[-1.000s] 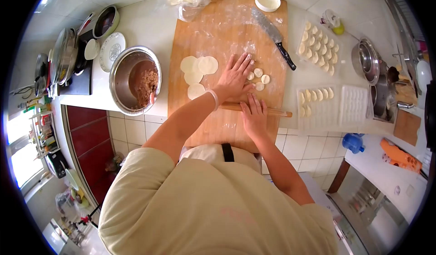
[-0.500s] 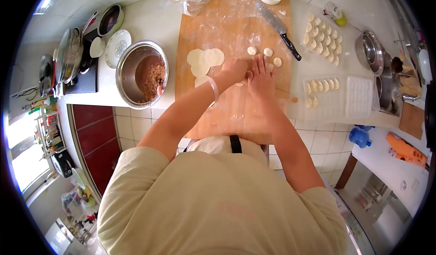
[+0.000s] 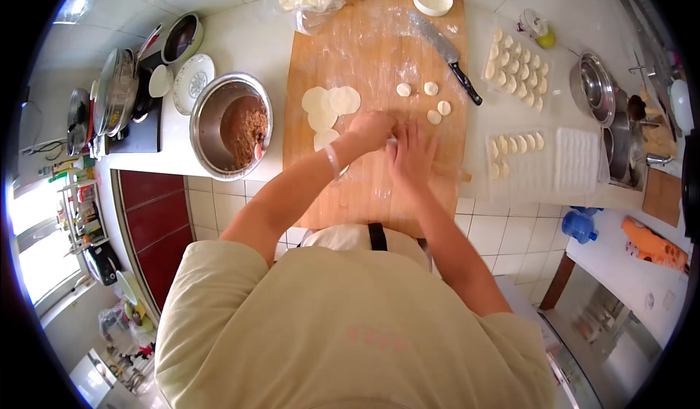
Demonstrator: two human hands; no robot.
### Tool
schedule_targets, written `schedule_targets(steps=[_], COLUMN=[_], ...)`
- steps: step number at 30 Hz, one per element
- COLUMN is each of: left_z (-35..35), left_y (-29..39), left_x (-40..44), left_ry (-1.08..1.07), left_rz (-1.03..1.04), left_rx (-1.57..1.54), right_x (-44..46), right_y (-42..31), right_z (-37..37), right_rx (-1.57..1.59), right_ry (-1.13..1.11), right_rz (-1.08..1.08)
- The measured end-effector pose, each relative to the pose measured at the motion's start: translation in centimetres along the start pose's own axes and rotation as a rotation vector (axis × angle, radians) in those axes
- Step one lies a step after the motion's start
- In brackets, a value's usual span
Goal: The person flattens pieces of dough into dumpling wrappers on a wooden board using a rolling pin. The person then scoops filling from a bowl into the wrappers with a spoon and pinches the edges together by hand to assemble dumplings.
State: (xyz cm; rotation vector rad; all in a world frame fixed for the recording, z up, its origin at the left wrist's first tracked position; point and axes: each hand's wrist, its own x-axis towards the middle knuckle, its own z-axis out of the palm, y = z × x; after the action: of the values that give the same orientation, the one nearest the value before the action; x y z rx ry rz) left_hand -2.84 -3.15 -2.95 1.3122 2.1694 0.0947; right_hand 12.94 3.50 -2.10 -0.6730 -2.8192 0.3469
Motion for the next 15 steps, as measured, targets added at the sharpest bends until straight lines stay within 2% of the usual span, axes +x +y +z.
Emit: schedule_targets(steps=[1, 3, 4, 5, 6, 8, 10, 11, 13, 14, 15], left_z=[1.1, 0.0, -2.7, -5.2, -5.5, -4.8, -3.1, -3.1, -1.4, -0.9, -0.8], left_y=[-1.9, -4.5, -5.0, -5.0, -5.0, -3.5, -0.7, 1.3, 2.0, 2.3, 2.6], left_x=[0.2, 3.0, 3.8, 4.5, 5.9, 8.8, 9.1, 7.5, 4.2, 2.5, 0.8], left_ry=[0.126, 0.304, 0.364, 0.457, 0.459, 0.581, 0.524, 0.377, 0.212, 0.2, 0.057], left_rz=[0.14, -0.098, -0.227, -0.211, -0.207, -0.03, 0.109, 0.049, 0.09, 0.089, 0.035], left_rx=[-0.076, 0.235, -0.08, -0.288, -0.287, -0.257, -0.288, -0.248, -0.209, -0.214, -0.187], right_x=[-1.6, -4.6, -4.6, -4.6, -4.4, -4.3, -4.7, -5.4, -6.1, -6.0, -5.8], right_y=[-0.2, -0.4, -0.3, -0.2, 0.0, 0.4, 0.9, 1.4, 1.7, 1.4, 1.0], right_z=[-0.4, -1.1, -1.2, -1.4, -1.5, -1.7, -1.8, -1.7, -1.9, -2.6, -3.1], right_rx=[-0.001, 0.164, 0.161, 0.17, 0.178, 0.17, 0.167, 0.145, 0.125, 0.112, 0.101], right_ry=[0.011, -0.076, -0.074, -0.082, -0.087, -0.098, -0.112, -0.114, -0.124, -0.134, -0.142], right_rz=[0.0, -0.034, -0.032, -0.043, -0.055, -0.054, -0.047, -0.044, -0.036, 0.005, 0.046])
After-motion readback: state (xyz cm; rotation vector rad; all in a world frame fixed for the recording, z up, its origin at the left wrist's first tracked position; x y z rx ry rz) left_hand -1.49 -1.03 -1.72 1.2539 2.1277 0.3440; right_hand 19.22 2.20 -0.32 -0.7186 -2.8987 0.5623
